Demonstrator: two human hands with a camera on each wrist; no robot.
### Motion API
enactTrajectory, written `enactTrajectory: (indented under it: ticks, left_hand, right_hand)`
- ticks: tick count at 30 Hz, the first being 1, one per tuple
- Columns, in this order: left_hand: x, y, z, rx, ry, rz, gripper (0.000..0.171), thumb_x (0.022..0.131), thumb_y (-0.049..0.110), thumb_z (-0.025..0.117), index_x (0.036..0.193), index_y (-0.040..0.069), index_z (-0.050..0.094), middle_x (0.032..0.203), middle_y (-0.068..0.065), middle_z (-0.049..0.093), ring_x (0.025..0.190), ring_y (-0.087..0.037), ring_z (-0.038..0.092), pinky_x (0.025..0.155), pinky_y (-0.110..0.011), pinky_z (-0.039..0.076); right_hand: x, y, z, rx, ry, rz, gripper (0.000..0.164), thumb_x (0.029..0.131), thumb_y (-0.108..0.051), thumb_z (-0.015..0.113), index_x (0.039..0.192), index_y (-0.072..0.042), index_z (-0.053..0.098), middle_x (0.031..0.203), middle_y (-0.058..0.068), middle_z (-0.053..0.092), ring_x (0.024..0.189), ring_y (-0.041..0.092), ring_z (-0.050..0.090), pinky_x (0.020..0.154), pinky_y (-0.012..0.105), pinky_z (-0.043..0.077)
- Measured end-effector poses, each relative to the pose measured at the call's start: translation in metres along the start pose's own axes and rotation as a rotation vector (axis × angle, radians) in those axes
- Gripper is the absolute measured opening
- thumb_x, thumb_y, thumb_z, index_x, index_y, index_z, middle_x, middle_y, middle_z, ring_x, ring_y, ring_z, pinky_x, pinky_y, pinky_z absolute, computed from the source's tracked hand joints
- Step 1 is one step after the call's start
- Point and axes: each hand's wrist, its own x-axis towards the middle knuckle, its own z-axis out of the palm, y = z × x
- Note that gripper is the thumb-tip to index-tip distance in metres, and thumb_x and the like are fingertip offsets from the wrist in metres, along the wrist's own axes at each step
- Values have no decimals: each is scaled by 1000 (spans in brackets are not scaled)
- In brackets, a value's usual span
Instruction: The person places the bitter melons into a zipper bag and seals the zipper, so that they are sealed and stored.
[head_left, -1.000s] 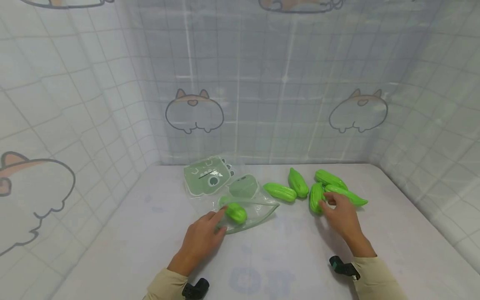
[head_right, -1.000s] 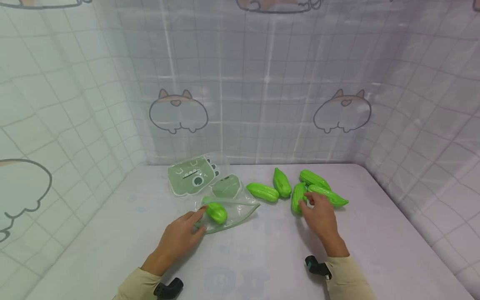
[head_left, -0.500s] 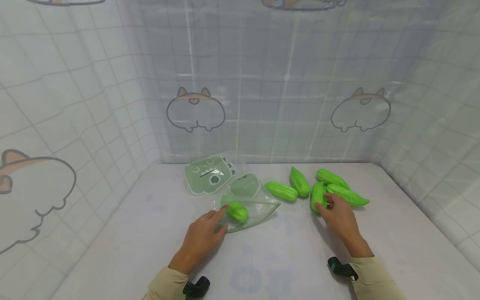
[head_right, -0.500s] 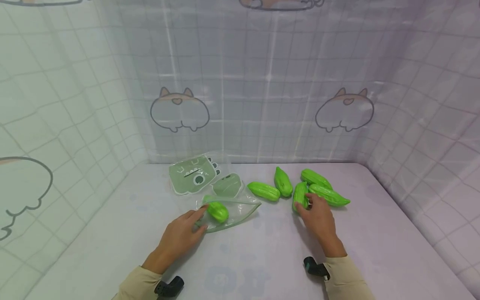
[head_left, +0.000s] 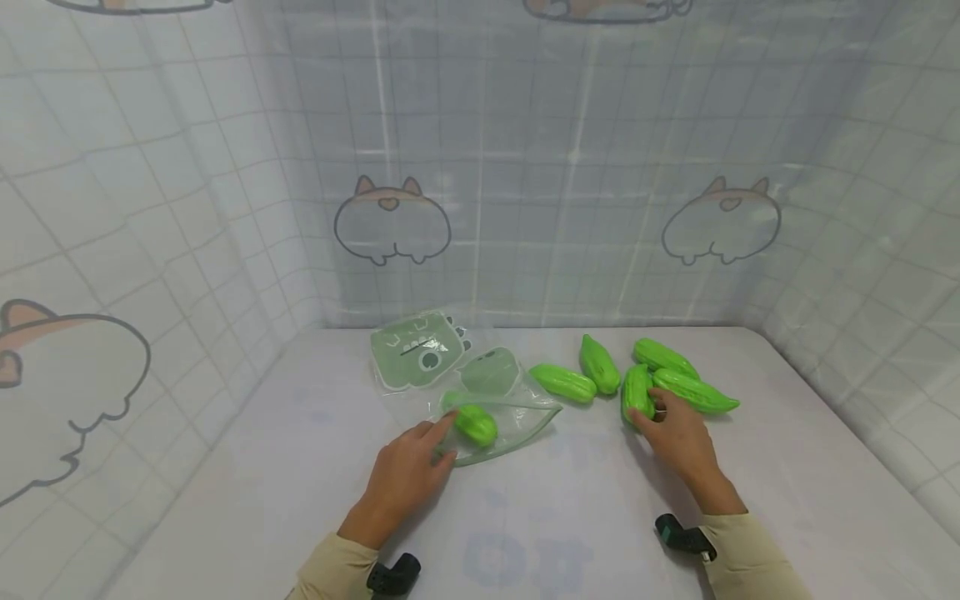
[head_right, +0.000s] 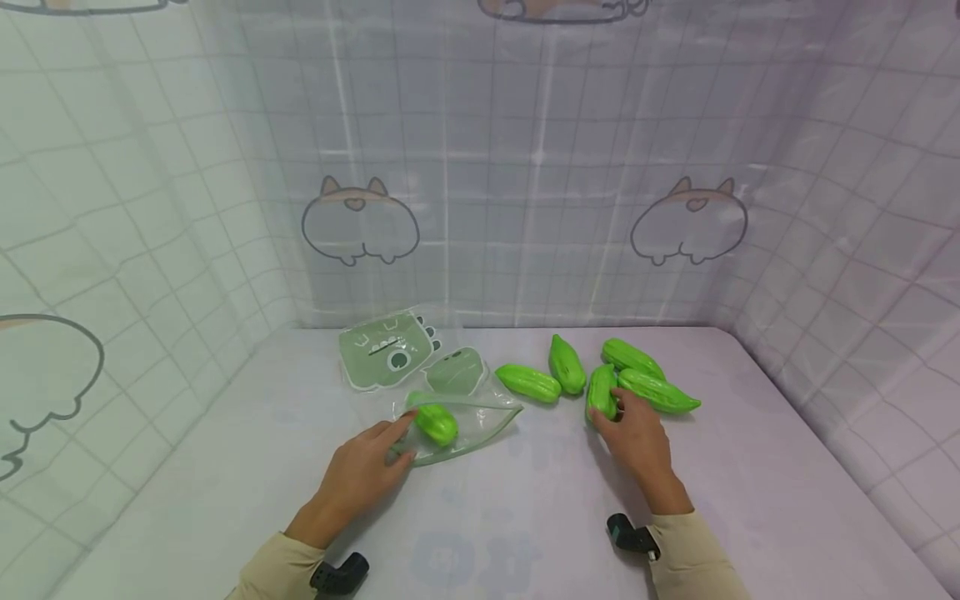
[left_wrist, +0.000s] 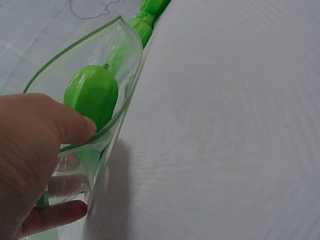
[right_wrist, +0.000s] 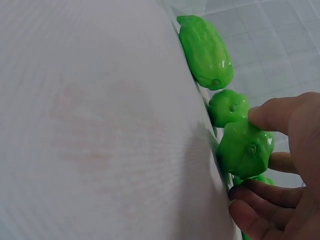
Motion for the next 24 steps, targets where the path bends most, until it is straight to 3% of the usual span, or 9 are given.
enactTrajectory:
  ticks: [16, 24]
  left_hand:
    - [-1, 0, -1, 4, -13, -11, 57, 82, 24, 80, 136, 17, 64, 91, 0, 68, 61, -10, 49, 51, -32, 44]
    - [-1, 0, 0, 11, 10, 19, 57, 81, 23, 81, 135, 16, 64, 90, -1, 68, 61, -10, 49, 50, -31, 44]
  right_hand:
    - [-3, -1, -1, -15, -15, 39, 66, 97, -36, 61, 146, 4, 44, 135, 31, 55, 118, 45, 55, 92, 59, 44]
    - [-2, 2, -1, 34, 9, 42, 65, 98, -34, 60, 146, 5, 43, 135, 31, 54, 118, 44, 56, 90, 55, 46]
